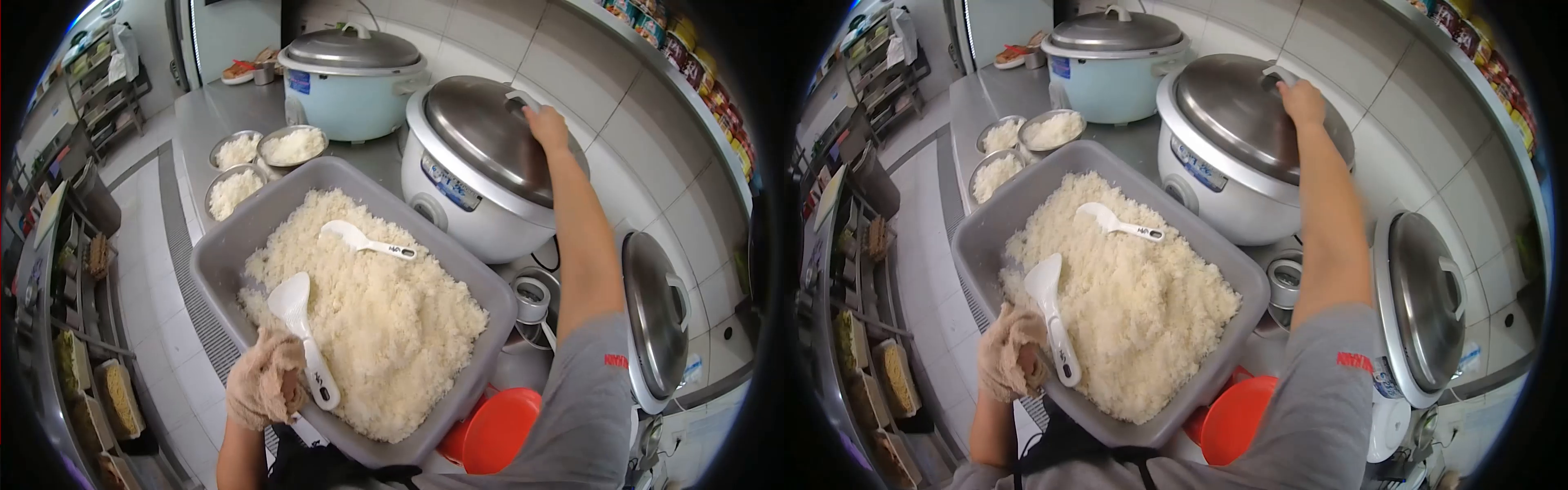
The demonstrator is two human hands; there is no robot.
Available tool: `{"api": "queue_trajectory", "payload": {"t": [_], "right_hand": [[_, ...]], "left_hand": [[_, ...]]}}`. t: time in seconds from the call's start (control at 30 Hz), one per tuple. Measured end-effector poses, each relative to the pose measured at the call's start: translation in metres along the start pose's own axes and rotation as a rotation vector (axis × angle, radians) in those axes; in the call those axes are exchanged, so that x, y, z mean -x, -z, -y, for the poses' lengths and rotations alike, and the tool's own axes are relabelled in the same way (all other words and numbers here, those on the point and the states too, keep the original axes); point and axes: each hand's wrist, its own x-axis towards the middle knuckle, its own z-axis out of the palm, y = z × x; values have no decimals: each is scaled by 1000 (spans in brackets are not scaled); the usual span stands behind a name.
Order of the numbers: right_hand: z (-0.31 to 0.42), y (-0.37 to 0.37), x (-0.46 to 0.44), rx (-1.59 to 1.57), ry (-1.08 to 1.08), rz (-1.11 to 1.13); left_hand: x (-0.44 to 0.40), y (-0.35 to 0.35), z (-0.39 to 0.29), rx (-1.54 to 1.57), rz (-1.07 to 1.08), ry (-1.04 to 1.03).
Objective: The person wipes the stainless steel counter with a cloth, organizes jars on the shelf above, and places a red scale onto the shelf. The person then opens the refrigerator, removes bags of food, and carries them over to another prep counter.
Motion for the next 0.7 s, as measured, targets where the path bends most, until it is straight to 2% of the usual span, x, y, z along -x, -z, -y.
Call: {"api": "queue_trajectory", "payload": {"t": [0.03, 0.1, 0.13, 0.2, 0.33, 0.4, 0.47, 0.6, 0.7], "right_hand": [[3, 3, 3, 48, -38, 53], [4, 6, -1, 115, -88, 111], [1, 4, -2, 126, -20, 71], [7, 15, 4, 52, -57, 7], [7, 85, -21, 70, -53, -108], [-2, 118, -40, 41, -82, -160], [-6, 134, -47, 25, -116, -155], [-7, 101, -28, -10, -132, -90], [3, 57, -6, -12, -115, 19]], "left_hand": [[0, 0, -1, 60, 12, -35], [-1, -6, 4, 19, -125, -69], [-1, -8, 8, 2, -196, -86], [0, -6, 13, -88, -274, -87], [1, -22, -11, -396, -284, -169], [0, -20, -20, -143, -193, -58], [-4, -31, -24, 556, -364, 172], [0, -27, -31, 736, -254, 254], [-1, -27, -27, 685, -309, 249]]}}
